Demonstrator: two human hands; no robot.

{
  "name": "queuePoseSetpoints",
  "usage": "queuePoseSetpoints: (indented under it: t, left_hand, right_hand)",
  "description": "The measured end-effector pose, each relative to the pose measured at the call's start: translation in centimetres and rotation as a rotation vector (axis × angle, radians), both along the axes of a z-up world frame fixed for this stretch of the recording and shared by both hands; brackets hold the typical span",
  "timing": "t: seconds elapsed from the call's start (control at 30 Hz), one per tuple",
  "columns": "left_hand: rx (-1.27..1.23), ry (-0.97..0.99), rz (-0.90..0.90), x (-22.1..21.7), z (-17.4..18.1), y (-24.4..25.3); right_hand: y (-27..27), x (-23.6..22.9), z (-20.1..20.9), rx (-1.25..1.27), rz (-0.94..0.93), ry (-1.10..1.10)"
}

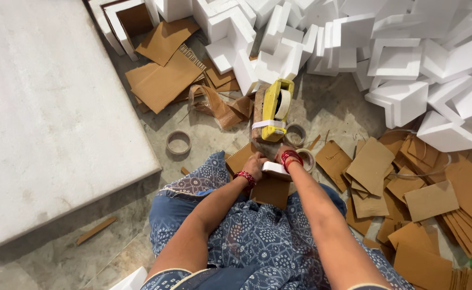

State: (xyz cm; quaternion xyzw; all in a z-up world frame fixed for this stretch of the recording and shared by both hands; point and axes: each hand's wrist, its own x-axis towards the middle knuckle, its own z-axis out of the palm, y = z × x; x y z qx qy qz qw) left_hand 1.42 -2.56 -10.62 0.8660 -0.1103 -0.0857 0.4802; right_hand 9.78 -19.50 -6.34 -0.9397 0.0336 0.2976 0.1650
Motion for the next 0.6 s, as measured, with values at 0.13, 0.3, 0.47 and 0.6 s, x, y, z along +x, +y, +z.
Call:
queuePoseSetpoints:
  t: [0.13, 0.3, 0.47, 0.6]
  left_hand:
    - [0.09, 0.052, -0.045, 0.8, -1.0, 0.0]
    - [0.104, 0.024, 0.032, 0.5, -0.2, 0.1]
    - [0.203, -0.053, 0.089, -0.8, 1.4, 0.2]
    - [0.004, 0.141, 0.065, -1.2, 1.7, -0.2]
  right_hand:
    - [-0.9, -1.0, 1.5, 0.266, 0.014, -0.181]
    - [-1.0, -6.4, 6.3, 0.08, 0.395, -0.14]
    - [1.1, -10.0, 8.9, -0.121, 0.37, -0.354]
    - [-0.9, -12.9, 9.3, -0.053, 0.251, -0.585]
